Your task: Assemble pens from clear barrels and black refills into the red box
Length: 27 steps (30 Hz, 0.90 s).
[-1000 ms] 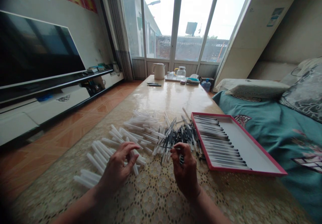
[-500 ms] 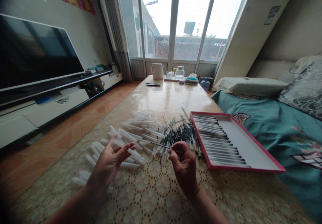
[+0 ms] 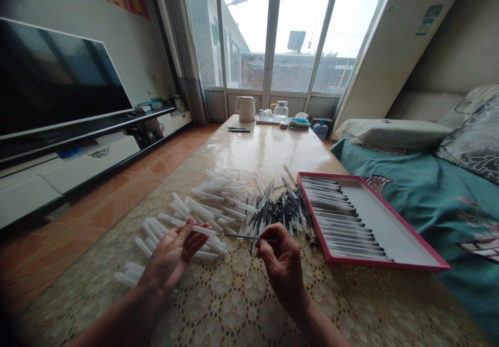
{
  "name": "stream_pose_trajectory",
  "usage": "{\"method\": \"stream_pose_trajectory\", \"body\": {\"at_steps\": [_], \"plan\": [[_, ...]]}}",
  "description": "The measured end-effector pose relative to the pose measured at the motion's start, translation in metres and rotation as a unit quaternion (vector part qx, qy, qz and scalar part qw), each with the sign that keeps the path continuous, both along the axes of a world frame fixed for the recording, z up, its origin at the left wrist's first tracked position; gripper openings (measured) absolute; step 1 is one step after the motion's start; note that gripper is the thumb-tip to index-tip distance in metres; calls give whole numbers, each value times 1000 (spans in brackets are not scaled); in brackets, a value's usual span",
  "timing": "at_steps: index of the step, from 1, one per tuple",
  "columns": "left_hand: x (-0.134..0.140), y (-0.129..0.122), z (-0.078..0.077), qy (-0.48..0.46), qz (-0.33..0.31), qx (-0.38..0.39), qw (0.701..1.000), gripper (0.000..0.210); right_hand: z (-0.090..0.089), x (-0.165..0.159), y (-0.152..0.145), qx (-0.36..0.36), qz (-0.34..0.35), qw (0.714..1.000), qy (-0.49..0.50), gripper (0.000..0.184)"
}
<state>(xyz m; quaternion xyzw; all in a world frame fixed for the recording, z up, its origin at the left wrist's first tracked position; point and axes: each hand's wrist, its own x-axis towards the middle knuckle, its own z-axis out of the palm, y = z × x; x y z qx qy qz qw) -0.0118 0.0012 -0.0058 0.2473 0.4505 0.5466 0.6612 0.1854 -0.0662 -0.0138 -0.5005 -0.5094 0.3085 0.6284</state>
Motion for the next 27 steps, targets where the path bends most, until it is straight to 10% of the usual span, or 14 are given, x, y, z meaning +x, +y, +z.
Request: {"method": "stream_pose_trajectory", "body": {"at_steps": [7, 15, 20, 27], "plan": [[7, -7, -2, -43, -12, -2, 999, 6, -6, -3, 1, -22, 50, 998, 9, 12], [14, -23, -6, -69, -194, -13, 978, 20, -7, -6, -2, -27, 124, 991, -53, 16], [11, -16, 2, -132, -70, -89, 985, 18, -8, 22, 7, -20, -40, 989, -140, 23], [8, -13, 9, -160, -68, -111, 979, 27, -16, 59, 22, -39, -145, 888, -435, 10]]}}
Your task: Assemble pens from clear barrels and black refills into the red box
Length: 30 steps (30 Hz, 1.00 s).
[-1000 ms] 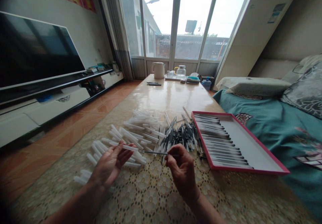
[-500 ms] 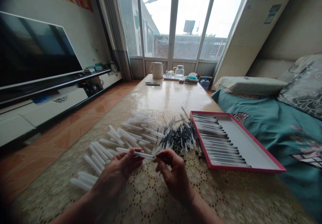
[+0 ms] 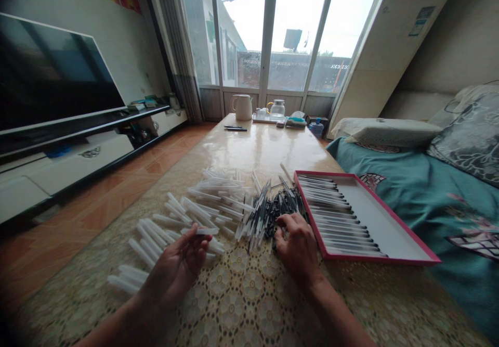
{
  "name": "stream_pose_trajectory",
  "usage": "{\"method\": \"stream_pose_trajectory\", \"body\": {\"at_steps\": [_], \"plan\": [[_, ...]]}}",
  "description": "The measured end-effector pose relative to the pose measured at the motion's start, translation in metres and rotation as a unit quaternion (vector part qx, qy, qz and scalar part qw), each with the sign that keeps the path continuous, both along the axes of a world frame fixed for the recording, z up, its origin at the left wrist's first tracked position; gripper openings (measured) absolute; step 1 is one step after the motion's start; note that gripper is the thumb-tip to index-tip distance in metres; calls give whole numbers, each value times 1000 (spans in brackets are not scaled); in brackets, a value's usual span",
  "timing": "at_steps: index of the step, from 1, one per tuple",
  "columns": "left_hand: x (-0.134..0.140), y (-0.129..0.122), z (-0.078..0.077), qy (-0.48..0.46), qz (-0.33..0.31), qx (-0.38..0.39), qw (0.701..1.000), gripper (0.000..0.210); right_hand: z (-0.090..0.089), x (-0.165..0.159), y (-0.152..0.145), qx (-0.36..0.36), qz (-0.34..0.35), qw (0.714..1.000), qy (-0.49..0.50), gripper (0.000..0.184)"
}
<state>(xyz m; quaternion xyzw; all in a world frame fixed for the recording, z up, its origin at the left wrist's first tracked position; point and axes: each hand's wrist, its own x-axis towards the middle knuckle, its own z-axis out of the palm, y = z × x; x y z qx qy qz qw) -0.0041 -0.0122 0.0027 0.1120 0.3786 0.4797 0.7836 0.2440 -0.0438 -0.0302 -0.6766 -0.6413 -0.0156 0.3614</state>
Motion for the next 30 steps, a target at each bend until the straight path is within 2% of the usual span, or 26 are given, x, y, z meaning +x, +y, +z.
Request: {"method": "stream_pose_trajectory", "body": {"at_steps": [5, 9, 12, 18, 26, 30], "plan": [[1, -4, -4, 33, -24, 34, 999, 22, 7, 3, -7, -72, -17, 990, -119, 16], [0, -3, -6, 51, -35, 43, 997, 20, 12, 5, -12, -135, 22, 983, -121, 12], [0, -2, -6, 55, -34, 49, 997, 19, 11, 4, -13, -157, 53, 980, -115, 9], [0, -3, -8, 71, -46, 61, 995, 16, 9, -2, -13, -154, 78, 978, -114, 12], [1, -1, -13, 86, -48, 78, 992, 11, 6, -12, -18, -142, 59, 979, -133, 12], [2, -1, -13, 90, -50, 82, 991, 11, 12, -20, -17, -115, 65, 989, -66, 8]]}}
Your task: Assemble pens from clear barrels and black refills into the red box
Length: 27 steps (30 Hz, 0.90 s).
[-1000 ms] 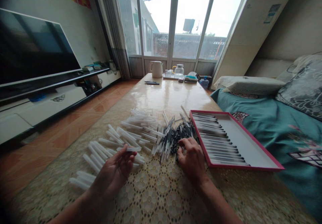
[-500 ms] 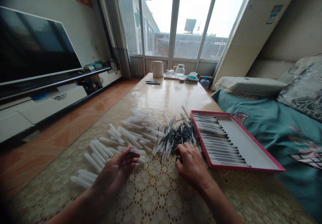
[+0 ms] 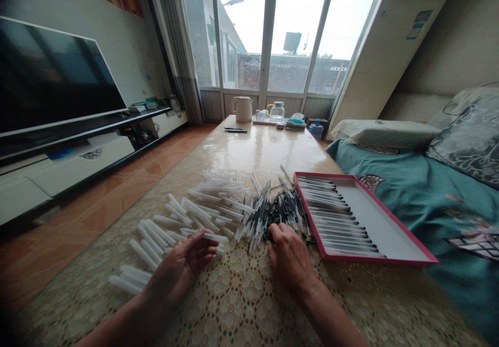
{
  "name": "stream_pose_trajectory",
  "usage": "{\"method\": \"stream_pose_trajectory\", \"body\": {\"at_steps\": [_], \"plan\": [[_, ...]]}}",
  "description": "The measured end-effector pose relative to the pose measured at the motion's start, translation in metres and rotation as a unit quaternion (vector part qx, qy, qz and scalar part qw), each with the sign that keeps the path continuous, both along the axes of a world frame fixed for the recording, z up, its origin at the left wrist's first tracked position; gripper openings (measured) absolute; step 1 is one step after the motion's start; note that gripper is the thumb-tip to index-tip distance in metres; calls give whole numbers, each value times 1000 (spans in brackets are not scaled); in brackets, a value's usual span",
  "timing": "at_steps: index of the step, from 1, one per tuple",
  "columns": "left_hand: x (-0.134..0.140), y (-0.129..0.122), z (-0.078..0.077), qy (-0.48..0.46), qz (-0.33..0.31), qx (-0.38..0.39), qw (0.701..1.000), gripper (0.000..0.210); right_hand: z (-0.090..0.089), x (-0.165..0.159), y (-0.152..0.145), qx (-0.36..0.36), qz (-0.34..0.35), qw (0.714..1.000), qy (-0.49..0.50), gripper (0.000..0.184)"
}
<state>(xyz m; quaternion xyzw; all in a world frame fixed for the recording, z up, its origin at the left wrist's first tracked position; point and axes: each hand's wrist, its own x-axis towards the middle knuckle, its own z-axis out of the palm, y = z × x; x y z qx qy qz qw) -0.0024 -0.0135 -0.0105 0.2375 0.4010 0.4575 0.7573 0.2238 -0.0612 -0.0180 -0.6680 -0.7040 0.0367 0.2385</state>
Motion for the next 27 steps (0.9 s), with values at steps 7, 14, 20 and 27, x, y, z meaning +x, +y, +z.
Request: {"method": "stream_pose_trajectory", "body": {"at_steps": [7, 14, 20, 27], "plan": [[2, -2, -4, -9, -39, 15, 999, 6, 13, -37, -4, -40, 68, 897, 434, 10], [3, -6, -7, -2, -73, 29, 997, 15, 7, -47, -3, -76, 102, 799, 588, 12], [5, -5, -9, 1, -66, 26, 998, 18, 2, -46, -2, -90, 119, 787, 598, 11], [5, -5, -8, 8, -80, 36, 996, 21, -1, -48, 0, -83, 120, 771, 620, 17]]}}
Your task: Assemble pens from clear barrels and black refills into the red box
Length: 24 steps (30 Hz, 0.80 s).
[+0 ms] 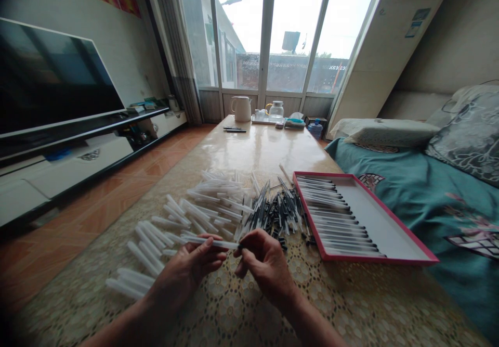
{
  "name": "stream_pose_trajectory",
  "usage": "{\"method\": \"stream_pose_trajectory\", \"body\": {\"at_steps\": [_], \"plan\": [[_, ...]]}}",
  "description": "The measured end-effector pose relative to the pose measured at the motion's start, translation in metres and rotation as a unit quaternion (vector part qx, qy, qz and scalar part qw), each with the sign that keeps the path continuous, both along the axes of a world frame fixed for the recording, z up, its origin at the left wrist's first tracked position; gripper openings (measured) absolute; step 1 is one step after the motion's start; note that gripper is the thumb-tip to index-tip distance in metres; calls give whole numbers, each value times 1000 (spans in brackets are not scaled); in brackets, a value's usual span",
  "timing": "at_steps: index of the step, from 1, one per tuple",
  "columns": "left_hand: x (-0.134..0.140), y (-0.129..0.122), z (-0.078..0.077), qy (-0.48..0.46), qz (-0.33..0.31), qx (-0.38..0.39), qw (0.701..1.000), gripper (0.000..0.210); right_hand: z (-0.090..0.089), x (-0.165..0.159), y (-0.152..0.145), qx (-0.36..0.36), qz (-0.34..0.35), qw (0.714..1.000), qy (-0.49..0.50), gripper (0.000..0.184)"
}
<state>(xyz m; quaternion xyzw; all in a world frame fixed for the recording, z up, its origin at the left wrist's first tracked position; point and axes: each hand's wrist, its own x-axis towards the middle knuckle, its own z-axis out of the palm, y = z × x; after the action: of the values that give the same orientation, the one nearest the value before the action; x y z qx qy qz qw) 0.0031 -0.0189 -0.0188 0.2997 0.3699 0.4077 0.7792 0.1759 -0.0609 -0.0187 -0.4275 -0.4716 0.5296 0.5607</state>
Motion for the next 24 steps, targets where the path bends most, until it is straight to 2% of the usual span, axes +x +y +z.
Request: {"method": "stream_pose_trajectory", "body": {"at_steps": [6, 11, 15, 19, 21, 24], "plan": [[0, 1, -1, 2, 1, 15, 1000, 23, -3, -1, 0, -5, -1, 1000, -12, 20], [0, 1, 0, 12, -3, 15, 1000, 26, -11, 1, 3, -5, -14, 998, -62, 21], [1, 1, 0, 15, -6, 21, 1000, 28, -19, 5, 3, 11, -8, 987, -162, 27], [2, 1, 0, 13, -18, 32, 999, 28, -18, 7, 0, 64, -29, 952, -298, 40], [2, 1, 0, 13, -14, 31, 999, 28, -14, 7, -1, 77, -37, 944, -319, 37], [1, 2, 1, 16, -1, 25, 1000, 28, -7, 6, -2, 72, -19, 947, -314, 25]]}}
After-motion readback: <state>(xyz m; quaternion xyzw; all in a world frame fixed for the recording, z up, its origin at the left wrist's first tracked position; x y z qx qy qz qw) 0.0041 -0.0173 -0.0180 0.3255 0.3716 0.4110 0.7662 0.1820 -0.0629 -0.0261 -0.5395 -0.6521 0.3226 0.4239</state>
